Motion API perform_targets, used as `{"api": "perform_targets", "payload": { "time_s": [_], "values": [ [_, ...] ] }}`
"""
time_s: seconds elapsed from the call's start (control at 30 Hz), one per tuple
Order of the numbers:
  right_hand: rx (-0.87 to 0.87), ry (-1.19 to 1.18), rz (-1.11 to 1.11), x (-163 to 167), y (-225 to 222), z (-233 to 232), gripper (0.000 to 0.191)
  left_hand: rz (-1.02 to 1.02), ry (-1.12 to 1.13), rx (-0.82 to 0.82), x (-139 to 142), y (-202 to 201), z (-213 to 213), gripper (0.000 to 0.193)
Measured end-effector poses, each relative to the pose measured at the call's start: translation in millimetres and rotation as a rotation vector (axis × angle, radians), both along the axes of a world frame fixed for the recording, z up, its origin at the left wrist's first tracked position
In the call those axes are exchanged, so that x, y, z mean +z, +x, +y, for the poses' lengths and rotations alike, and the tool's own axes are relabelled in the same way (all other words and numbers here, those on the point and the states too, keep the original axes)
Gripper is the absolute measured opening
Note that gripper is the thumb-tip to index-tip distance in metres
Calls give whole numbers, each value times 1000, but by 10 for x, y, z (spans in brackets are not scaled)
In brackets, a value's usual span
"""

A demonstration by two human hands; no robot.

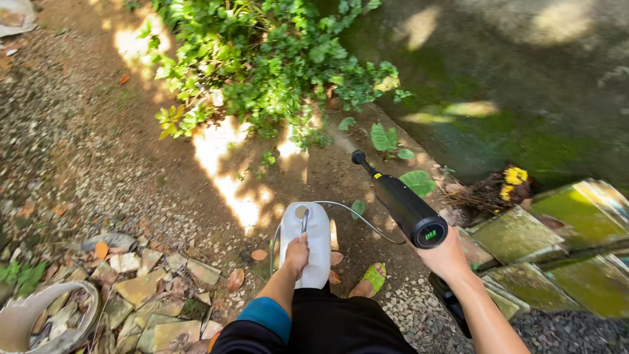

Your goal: The person sprays a liquid from a handheld sprayer onto various plants and the ground in a garden area. They move around the area, targeting different plants and the base of a tree.

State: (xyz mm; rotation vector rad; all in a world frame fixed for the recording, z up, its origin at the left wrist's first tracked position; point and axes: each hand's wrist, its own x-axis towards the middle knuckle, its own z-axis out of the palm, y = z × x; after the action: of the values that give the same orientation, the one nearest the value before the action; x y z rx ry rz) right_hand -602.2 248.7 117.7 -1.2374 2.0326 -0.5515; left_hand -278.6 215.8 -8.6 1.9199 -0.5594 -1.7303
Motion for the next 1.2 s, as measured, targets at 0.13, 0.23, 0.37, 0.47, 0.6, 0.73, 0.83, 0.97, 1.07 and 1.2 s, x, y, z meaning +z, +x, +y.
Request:
{"api": "perform_targets", "payload": {
  "time_s": [0.13, 0.23, 0.37, 0.47, 0.6, 0.73, 0.83, 0.97, 1.07, 1.2],
  "values": [
    [60, -312, -17, -31, -447, 227, 35, -3, -32, -136, 50, -450, 1, 38],
    [9, -224, -24, -14, -728, 402, 36, -29, -89, -216, 65, -800, 13, 39],
    [-79, -39, 48, 86, -1083, 579, 35, -29, -100, -280, 116, -1211, 49, 39],
    [-100, -21, 21, 197, -1291, 710, 35, -43, -71, -324, 192, -1451, 21, 39],
    [-85, -144, -83, 284, -1456, 850, 38, 121, -33, -270, 254, -1689, -42, 35],
    [58, -462, -189, 282, -1548, 738, 35, 161, -61, -309, 279, -1741, -141, 34],
    [-28, -162, -53, 275, -1551, 509, 22, 159, -52, -298, 290, -1704, -232, 34],
    [-35, -74, -36, 280, -1425, 154, 21, 93, -42, -270, 275, -1646, -410, 35],
    [11, -146, -35, 309, -1276, -168, 19, 51, -33, -233, 233, -1581, -596, 36],
    [128, -371, -83, 410, -1003, -738, 22, 13, -15, -229, 185, -1411, -912, 34]
  ]
}}
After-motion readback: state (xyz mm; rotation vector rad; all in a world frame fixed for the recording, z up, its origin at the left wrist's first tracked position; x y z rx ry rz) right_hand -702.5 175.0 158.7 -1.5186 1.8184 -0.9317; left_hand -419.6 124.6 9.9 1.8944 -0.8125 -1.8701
